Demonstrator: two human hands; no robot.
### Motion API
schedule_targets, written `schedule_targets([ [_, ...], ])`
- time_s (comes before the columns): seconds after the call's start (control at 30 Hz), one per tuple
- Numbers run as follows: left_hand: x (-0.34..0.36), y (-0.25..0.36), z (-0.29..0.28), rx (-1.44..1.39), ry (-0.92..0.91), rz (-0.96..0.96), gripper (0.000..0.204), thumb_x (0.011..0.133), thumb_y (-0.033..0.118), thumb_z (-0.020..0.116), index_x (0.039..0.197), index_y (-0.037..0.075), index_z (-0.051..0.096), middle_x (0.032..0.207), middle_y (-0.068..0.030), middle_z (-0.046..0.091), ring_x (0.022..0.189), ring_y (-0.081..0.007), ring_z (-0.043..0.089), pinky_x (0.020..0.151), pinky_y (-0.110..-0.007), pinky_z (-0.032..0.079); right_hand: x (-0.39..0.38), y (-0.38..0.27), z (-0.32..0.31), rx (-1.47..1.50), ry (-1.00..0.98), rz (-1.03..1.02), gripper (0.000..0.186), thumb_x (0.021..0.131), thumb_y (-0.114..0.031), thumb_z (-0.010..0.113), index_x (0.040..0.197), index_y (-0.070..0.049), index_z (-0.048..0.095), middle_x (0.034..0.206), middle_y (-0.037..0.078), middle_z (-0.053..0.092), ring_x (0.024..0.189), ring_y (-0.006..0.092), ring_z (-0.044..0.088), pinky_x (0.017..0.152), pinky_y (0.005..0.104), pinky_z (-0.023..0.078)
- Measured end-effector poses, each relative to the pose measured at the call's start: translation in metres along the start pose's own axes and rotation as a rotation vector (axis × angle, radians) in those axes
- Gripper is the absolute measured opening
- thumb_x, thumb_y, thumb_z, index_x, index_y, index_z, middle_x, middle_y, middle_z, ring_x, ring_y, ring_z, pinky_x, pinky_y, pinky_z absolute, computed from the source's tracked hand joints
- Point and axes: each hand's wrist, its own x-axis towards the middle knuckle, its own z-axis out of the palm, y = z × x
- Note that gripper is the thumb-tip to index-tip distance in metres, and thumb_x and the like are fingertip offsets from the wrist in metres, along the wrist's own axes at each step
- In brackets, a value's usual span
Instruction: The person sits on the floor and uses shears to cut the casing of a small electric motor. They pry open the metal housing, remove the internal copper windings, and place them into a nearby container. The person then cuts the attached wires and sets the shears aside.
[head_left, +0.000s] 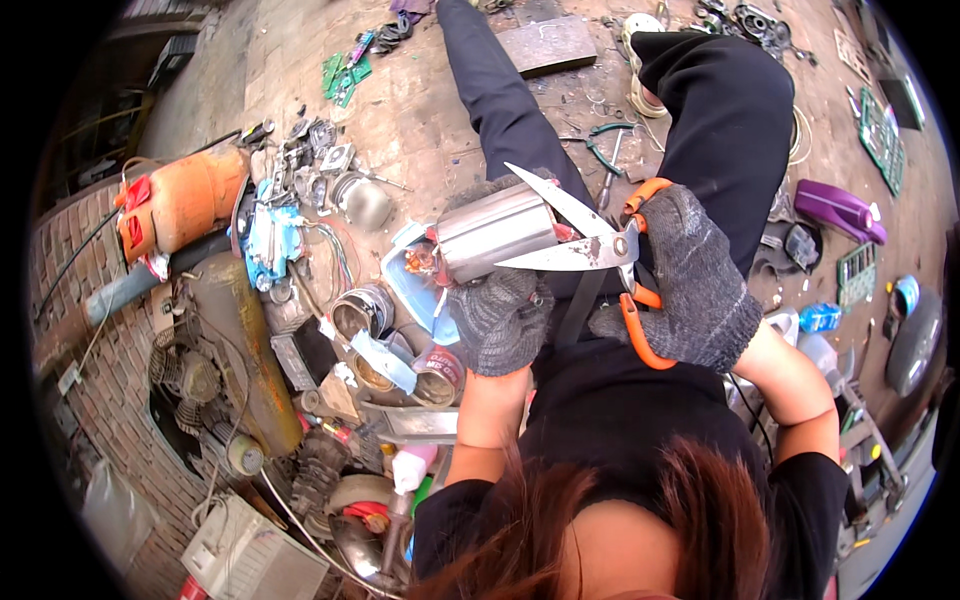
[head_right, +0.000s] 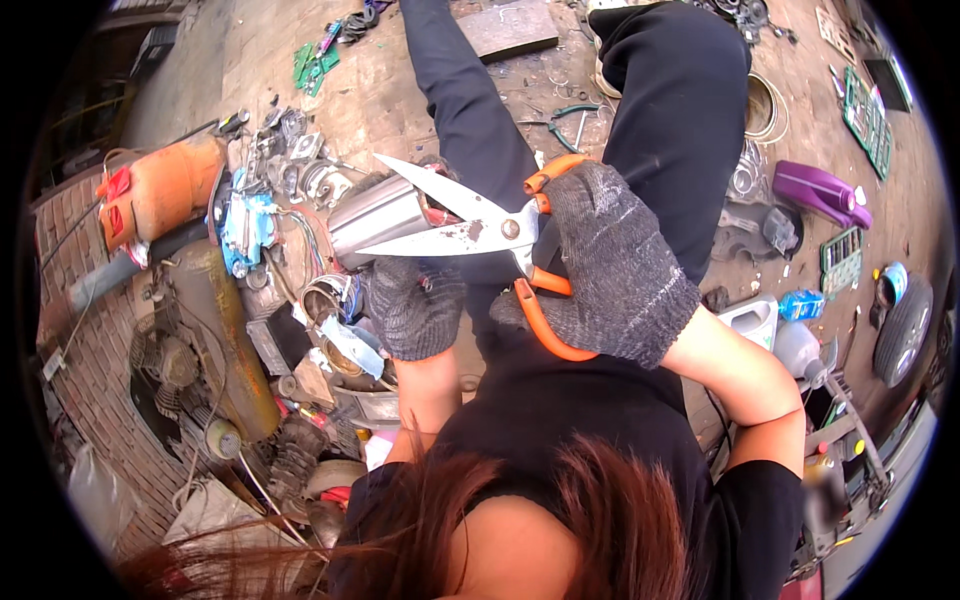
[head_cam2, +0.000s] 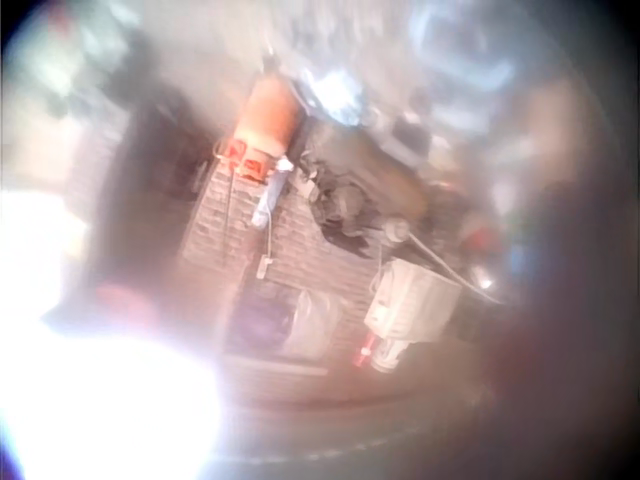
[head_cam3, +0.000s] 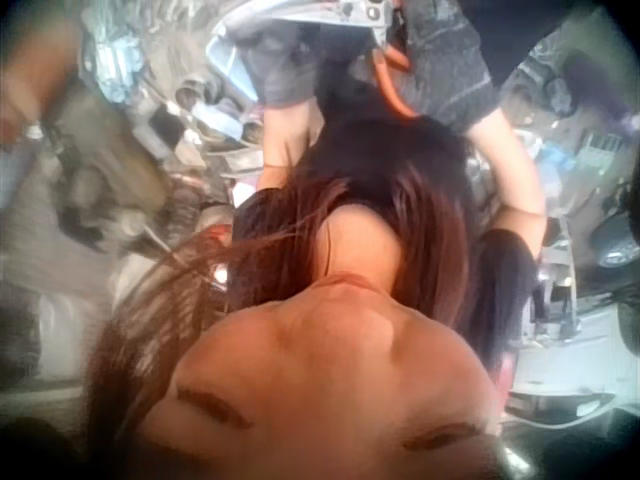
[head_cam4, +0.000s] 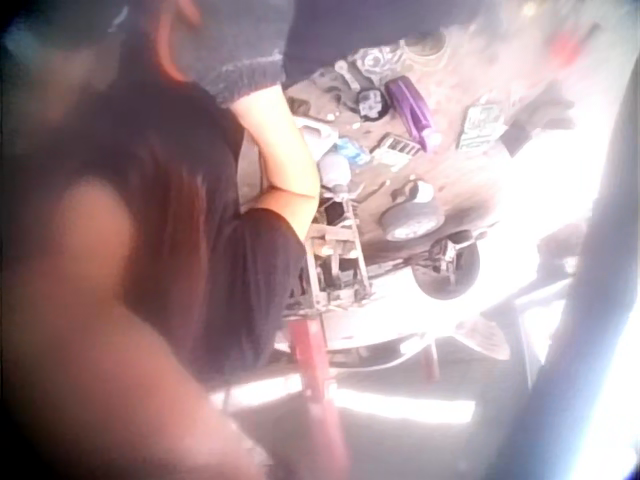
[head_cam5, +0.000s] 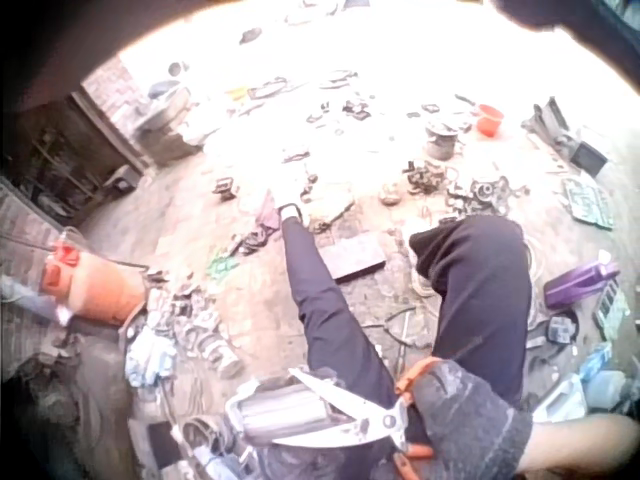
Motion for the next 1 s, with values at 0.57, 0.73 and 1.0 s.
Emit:
schedule_targets([
  [0.57,0.013,-0.018,0.024,0.264,0.018,0.056,0.068,0.065,0.013,0.075,0.122,0.006,0.038,0.112,-0.0132,0.051,0.093,-0.0216,0.056,0.076,-0.03,0.049,-0.018,0.019,-0.009,-0.046,-0.106,0.049,0.058,0.057,-0.014,0.065,0.103,0.01,0.04,0.098,0.027,0.042,0.089,0.0411,0.046,0.079,0.0396,0.04],
  [0.73,0.016,-0.014,0.012,0.478,-0.016,0.075,0.07,0.061,0.009,0.077,0.12,0.005,0.039,0.105,-0.0117,0.054,0.089,-0.0228,0.057,0.072,-0.03,0.05,-0.029,0.031,0.003,0.032,-0.242,0.138,0.052,0.061,-0.018,0.066,0.099,0.009,0.045,0.092,0.026,0.046,0.081,0.0398,0.051,0.072,0.042,0.043],
  [1.0,0.02,-0.016,0.005,0.235,-0.009,0.083,0.07,0.061,0.01,0.077,0.121,0.006,0.039,0.114,-0.0131,0.049,0.104,-0.0265,0.05,0.091,-0.037,0.043,-0.031,0.028,0.0,0.051,-0.258,0.197,0.051,0.072,-0.031,0.062,0.097,0.012,0.05,0.095,0.025,0.052,0.089,0.034,0.054,0.079,0.038,0.044],
])
